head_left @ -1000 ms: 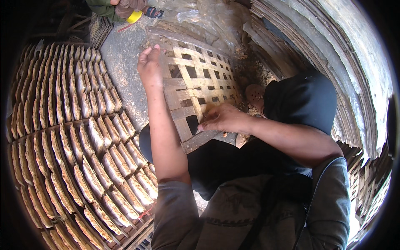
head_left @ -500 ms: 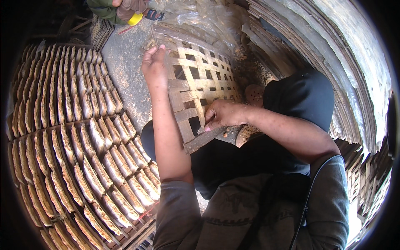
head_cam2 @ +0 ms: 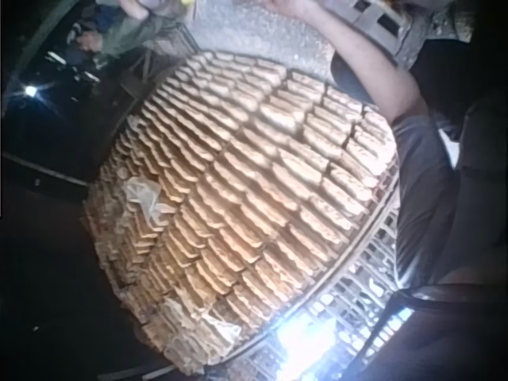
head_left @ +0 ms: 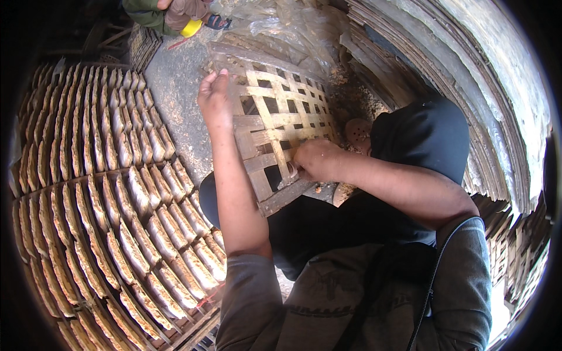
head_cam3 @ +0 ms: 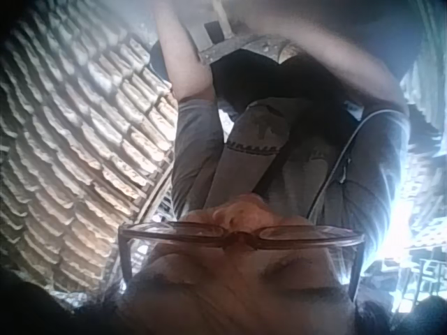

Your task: The person assembles a wooden lattice panel by hand, inserting and adjusting wooden strips into a grid frame. The person then places the completed panel on a stack and handles a plastic sheet before picking up another lattice panel.

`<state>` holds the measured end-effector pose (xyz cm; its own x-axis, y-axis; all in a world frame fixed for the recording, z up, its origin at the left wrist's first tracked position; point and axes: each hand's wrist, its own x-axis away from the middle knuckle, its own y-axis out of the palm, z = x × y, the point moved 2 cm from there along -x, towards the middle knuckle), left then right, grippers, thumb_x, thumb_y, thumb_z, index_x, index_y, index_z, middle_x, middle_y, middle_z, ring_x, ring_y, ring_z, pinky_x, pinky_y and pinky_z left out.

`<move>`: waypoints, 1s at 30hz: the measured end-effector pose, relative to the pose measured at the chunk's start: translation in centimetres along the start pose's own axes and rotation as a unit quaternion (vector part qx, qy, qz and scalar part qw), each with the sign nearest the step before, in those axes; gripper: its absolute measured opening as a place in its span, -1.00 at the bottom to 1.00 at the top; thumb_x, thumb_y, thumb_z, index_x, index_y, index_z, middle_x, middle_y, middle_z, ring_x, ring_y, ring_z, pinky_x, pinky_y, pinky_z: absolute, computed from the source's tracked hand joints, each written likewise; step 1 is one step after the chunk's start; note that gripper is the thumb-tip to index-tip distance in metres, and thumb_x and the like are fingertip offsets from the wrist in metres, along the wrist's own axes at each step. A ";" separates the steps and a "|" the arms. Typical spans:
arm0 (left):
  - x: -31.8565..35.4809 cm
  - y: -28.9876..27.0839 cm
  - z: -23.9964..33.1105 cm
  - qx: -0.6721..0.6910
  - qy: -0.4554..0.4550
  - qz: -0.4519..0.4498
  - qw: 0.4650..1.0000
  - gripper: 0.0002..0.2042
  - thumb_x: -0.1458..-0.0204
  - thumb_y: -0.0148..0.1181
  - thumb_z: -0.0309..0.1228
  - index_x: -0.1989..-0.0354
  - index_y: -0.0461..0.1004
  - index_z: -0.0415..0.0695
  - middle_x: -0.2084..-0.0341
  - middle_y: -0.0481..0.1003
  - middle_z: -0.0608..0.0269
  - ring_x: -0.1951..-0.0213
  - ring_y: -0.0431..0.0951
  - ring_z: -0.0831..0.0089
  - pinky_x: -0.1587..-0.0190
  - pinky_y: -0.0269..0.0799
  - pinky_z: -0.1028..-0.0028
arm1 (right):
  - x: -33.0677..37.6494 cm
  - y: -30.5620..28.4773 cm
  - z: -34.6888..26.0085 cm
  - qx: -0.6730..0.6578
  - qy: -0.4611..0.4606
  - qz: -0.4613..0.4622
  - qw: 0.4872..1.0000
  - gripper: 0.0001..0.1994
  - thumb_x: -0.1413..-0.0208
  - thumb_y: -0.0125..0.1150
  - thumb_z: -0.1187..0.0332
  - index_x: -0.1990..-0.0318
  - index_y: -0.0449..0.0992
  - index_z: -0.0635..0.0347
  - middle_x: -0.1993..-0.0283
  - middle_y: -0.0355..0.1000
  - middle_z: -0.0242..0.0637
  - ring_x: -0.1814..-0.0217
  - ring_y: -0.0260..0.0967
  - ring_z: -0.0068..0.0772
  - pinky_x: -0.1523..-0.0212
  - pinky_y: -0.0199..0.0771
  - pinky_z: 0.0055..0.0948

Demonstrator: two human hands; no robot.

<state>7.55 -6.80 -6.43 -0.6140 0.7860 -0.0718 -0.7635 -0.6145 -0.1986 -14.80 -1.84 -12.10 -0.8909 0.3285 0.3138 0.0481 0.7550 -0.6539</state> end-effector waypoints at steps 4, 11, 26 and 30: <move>0.4 0.2 0.3 0.028 -0.003 0.030 0.999 -0.80 -0.18 0.22 -0.40 0.16 0.49 -0.31 0.30 0.58 0.22 0.23 0.59 0.52 0.14 0.45 0.58 | 0.6 -0.6 1.0 0.185 0.099 -0.098 0.973 -0.80 -0.02 0.18 0.45 0.21 0.66 0.14 0.22 0.60 -0.11 0.09 0.58 -0.15 0.13 0.49 -0.16; 0.1 -0.4 0.3 0.011 -0.013 0.019 1.000 -0.76 -0.19 0.20 -0.39 0.10 0.46 -0.32 0.28 0.58 0.15 0.22 0.62 0.46 0.16 0.47 0.57 | 1.3 -1.1 2.6 0.152 0.068 0.027 0.986 -0.74 -0.04 0.20 0.41 0.09 0.61 0.10 0.19 0.60 -0.18 0.05 0.56 -0.14 0.08 0.47 -0.15; 0.6 0.1 1.3 0.023 -0.011 0.023 0.999 -0.77 -0.18 0.20 -0.43 0.10 0.45 -0.33 0.25 0.56 0.14 0.18 0.62 0.42 0.14 0.47 0.56 | -1.4 1.2 0.6 -0.276 -0.026 -0.023 0.960 -0.59 0.04 0.45 0.01 0.25 0.68 0.19 0.33 0.60 -0.14 0.26 0.55 -0.21 0.18 0.48 -0.28; 0.2 0.0 0.7 0.049 -0.007 0.010 0.999 -0.76 -0.17 0.21 -0.43 0.09 0.44 -0.33 0.26 0.56 0.15 0.19 0.62 0.43 0.14 0.47 0.56 | -1.3 0.2 0.3 -0.262 -0.047 -0.041 0.963 -0.71 -0.02 0.44 0.16 0.21 0.68 0.16 0.31 0.62 -0.20 0.26 0.55 -0.34 0.20 0.48 -0.34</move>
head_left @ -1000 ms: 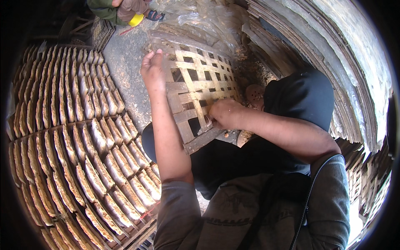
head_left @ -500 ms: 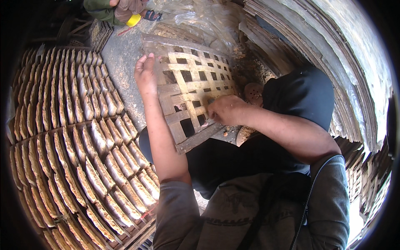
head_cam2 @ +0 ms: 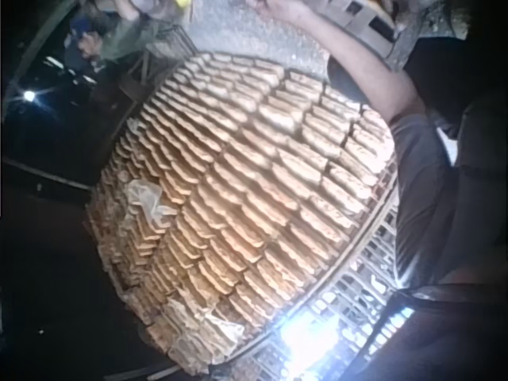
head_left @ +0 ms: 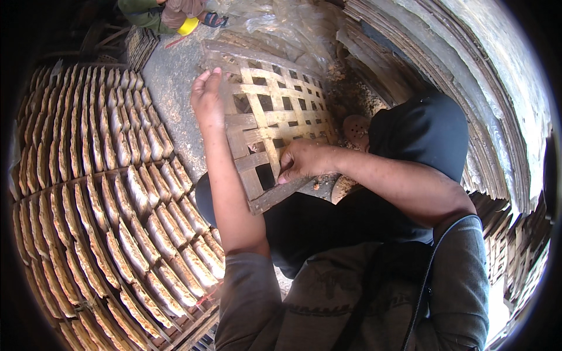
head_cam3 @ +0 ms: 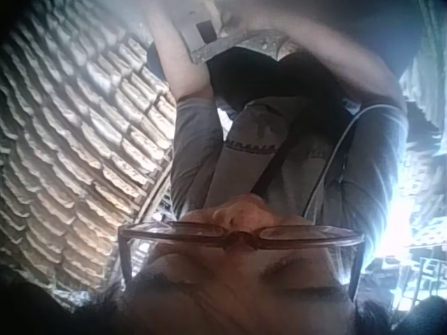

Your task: The person assembles a wooden lattice panel by hand, inserting and adjusting wooden strips into a grid frame. The person then places the completed panel on a stack and handles a plastic sheet before picking up another lattice panel.

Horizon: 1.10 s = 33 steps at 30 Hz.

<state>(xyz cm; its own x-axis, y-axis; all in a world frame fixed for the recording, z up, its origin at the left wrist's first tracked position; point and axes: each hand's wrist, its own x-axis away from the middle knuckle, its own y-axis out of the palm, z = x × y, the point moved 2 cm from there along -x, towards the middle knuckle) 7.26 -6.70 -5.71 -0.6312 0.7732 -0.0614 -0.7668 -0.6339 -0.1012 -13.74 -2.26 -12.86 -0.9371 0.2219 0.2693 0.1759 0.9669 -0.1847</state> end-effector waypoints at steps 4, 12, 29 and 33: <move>0.5 0.3 0.4 -0.031 0.004 0.014 0.999 -0.77 -0.17 0.21 -0.44 0.10 0.44 -0.32 0.27 0.57 0.15 0.20 0.62 0.42 0.14 0.47 0.55 | -0.1 -0.2 0.3 -0.032 -0.003 -0.024 0.999 -0.75 -0.04 0.42 0.21 0.21 0.68 0.18 0.30 0.61 -0.17 0.26 0.55 -0.34 0.18 0.48 -0.33; 0.8 0.3 0.4 -0.030 -0.006 0.029 0.999 -0.79 -0.17 0.21 -0.43 0.12 0.45 -0.31 0.28 0.57 0.16 0.20 0.62 0.43 0.15 0.47 0.55 | -0.2 -0.3 1.0 0.119 0.005 0.005 0.993 -0.79 -0.03 0.35 0.30 0.20 0.67 0.16 0.25 0.59 -0.09 0.14 0.55 -0.12 0.09 0.51 -0.26; -0.1 -1.2 -0.9 -0.003 -0.011 -0.013 1.000 -0.72 -0.18 0.21 -0.37 0.04 0.43 -0.31 0.23 0.57 0.16 0.12 0.63 0.40 0.07 0.43 0.57 | 1.0 -1.6 1.2 0.230 0.067 0.078 0.968 -0.73 -0.10 0.27 0.17 0.20 0.65 0.17 0.13 0.57 -0.10 0.02 0.52 -0.04 -0.01 0.49 -0.14; -0.5 -1.5 -1.2 -0.009 -0.011 -0.038 0.999 -0.63 -0.19 0.21 -0.35 -0.05 0.35 -0.36 0.17 0.55 0.12 0.08 0.62 0.39 0.02 0.40 0.58 | 0.9 -0.5 0.6 0.183 0.103 0.081 0.974 -0.66 -0.13 0.27 0.07 0.17 0.64 0.17 0.19 0.58 -0.18 0.05 0.52 -0.10 -0.03 0.45 -0.19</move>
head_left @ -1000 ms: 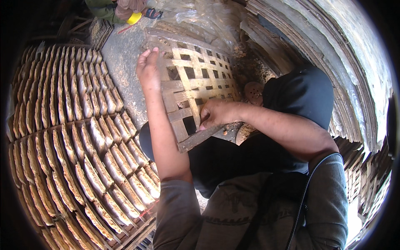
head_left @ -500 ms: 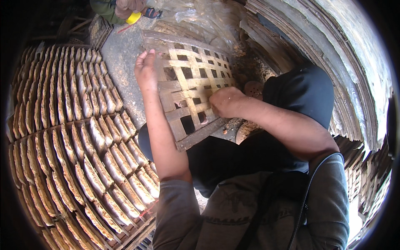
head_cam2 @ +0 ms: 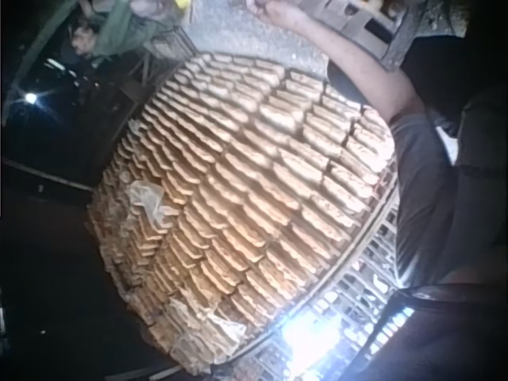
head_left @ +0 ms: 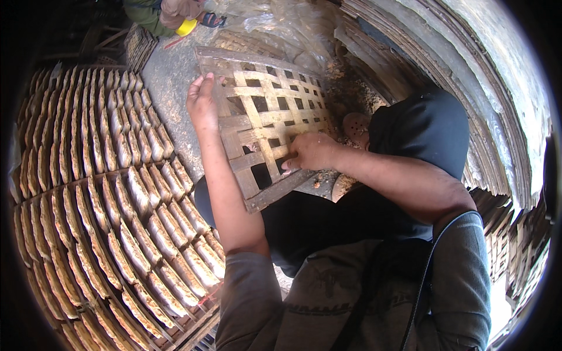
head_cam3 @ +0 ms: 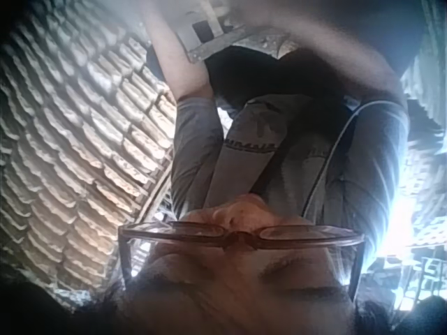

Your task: The person assembles a wooden lattice panel by hand, inserting and adjusting wooden strips into a grid frame. The person then places the completed panel on a stack and handles a plastic sheet before picking up another lattice panel.

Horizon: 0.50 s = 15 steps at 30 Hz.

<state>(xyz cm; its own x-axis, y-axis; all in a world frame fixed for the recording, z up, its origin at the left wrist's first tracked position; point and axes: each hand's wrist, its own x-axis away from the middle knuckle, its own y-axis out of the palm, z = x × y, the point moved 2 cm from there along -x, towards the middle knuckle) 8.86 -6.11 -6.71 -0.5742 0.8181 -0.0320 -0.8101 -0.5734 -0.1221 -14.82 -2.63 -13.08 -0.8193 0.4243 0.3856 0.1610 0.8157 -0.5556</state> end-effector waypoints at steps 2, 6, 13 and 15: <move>-0.1 0.0 0.0 -0.011 -0.003 0.014 1.000 -0.63 -0.19 0.20 -0.36 -0.05 0.35 -0.37 0.17 0.55 0.11 0.08 0.63 0.39 0.02 0.40 0.57 | -0.5 0.9 0.3 -0.112 -0.013 -0.012 0.994 -0.68 -0.13 0.26 0.08 0.21 0.66 0.17 0.21 0.59 -0.15 0.07 0.53 -0.08 -0.01 0.46 -0.18; 0.3 0.9 0.8 -0.019 -0.013 0.032 0.999 -0.67 -0.19 0.19 -0.37 -0.01 0.37 -0.36 0.18 0.55 0.10 0.09 0.63 0.37 0.01 0.41 0.56 | -0.7 0.0 0.6 -0.263 0.005 -0.030 0.964 -0.75 -0.12 0.22 0.20 0.25 0.67 0.17 0.20 0.59 -0.09 0.07 0.54 -0.07 0.03 0.49 -0.16; -0.3 0.7 0.1 -0.002 -0.006 0.009 1.000 -0.69 -0.20 0.18 -0.36 0.00 0.39 -0.33 0.17 0.56 0.10 0.10 0.64 0.35 0.03 0.43 0.55 | -0.6 1.3 1.7 0.074 0.067 0.002 0.995 -0.79 -0.07 0.19 0.26 0.22 0.66 0.11 0.19 0.58 -0.11 0.08 0.54 -0.06 0.00 0.51 -0.18; -0.4 0.4 0.0 -0.003 -0.011 0.003 1.000 -0.68 -0.20 0.18 -0.36 -0.01 0.39 -0.33 0.17 0.56 0.10 0.10 0.64 0.35 0.03 0.43 0.55 | -0.7 1.8 1.8 0.058 0.044 -0.020 0.997 -0.79 -0.08 0.20 0.27 0.21 0.66 0.11 0.17 0.58 -0.09 0.07 0.54 -0.05 -0.02 0.51 -0.19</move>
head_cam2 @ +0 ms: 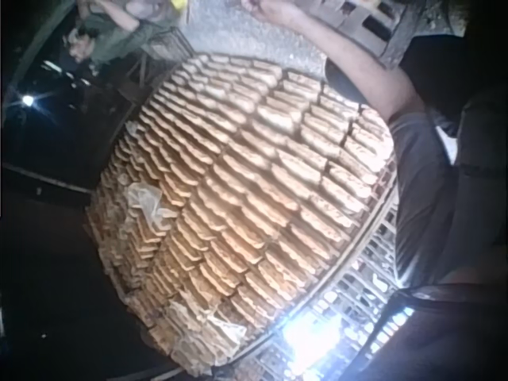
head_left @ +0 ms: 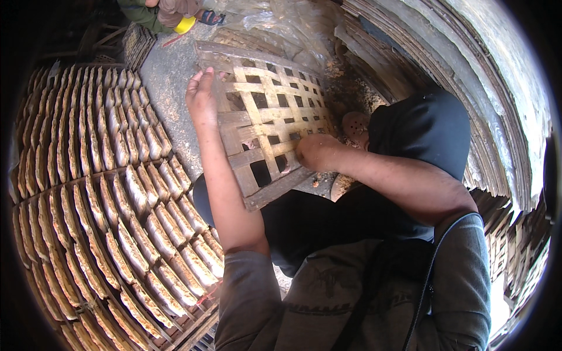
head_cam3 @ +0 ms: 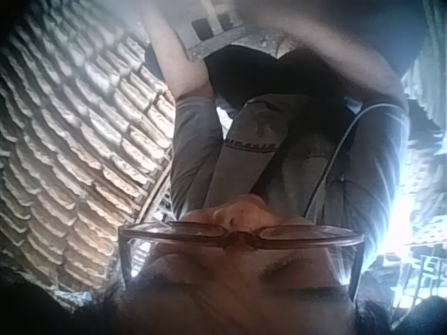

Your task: The person assembles a wooden lattice panel by hand, inserting and adjusting wooden strips into a grid frame. The person then places the completed panel on a stack and handles a plastic sheet before picking up another lattice panel.

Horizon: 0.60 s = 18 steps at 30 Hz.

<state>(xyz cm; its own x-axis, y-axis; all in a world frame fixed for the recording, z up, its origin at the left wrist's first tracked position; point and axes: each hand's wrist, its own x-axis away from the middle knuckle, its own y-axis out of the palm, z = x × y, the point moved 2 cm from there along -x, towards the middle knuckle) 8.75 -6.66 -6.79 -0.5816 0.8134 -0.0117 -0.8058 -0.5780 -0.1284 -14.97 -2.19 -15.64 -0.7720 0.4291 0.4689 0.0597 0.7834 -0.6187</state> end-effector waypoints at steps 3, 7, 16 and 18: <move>0.0 -0.1 0.0 -0.002 0.013 -0.005 1.000 -0.67 -0.20 0.18 -0.37 -0.02 0.38 -0.34 0.17 0.56 0.10 0.09 0.64 0.35 0.02 0.43 0.55 | 0.3 -0.4 -0.3 -0.070 -0.061 0.002 0.996 -0.81 -0.09 0.23 0.30 0.19 0.66 0.11 0.20 0.58 -0.10 0.10 0.54 -0.08 -0.02 0.50 -0.23; 0.3 0.1 0.1 0.001 0.003 0.011 1.000 -0.64 -0.19 0.19 -0.37 -0.05 0.36 -0.37 0.17 0.55 0.09 0.08 0.64 0.34 0.01 0.42 0.56 | 0.6 -0.9 -0.9 -0.268 -0.126 -0.061 0.953 -0.83 -0.08 0.26 0.33 0.18 0.66 0.07 0.23 0.59 -0.15 0.14 0.55 -0.14 0.01 0.49 -0.27; 0.2 0.0 0.1 -0.027 0.004 0.023 0.999 -0.62 -0.19 0.19 -0.34 -0.05 0.35 -0.36 0.17 0.57 0.08 0.08 0.62 0.39 -0.02 0.38 0.57 | 1.0 -2.8 -0.6 -0.135 -0.088 0.063 0.985 -0.81 -0.12 0.17 0.33 0.17 0.68 -0.10 0.10 0.57 -0.18 -0.01 0.49 -0.06 -0.03 0.48 -0.23; 0.1 -0.1 -0.2 -0.005 0.006 0.012 1.000 -0.62 -0.19 0.18 -0.33 -0.05 0.36 -0.35 0.19 0.58 0.08 0.07 0.60 0.43 -0.04 0.35 0.58 | 1.3 -2.1 -1.1 -0.064 -0.142 0.061 0.986 -0.79 -0.11 0.16 0.33 0.14 0.67 -0.10 0.10 0.55 -0.17 -0.02 0.49 -0.05 -0.04 0.48 -0.22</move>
<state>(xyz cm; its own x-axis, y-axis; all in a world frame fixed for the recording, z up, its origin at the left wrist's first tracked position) 8.83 -6.50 -6.99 -0.5994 0.8000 -0.0267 -0.7906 -0.5969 -0.1370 -15.42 -2.78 -13.07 -0.8992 0.3943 0.1897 0.2278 0.7920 -0.5664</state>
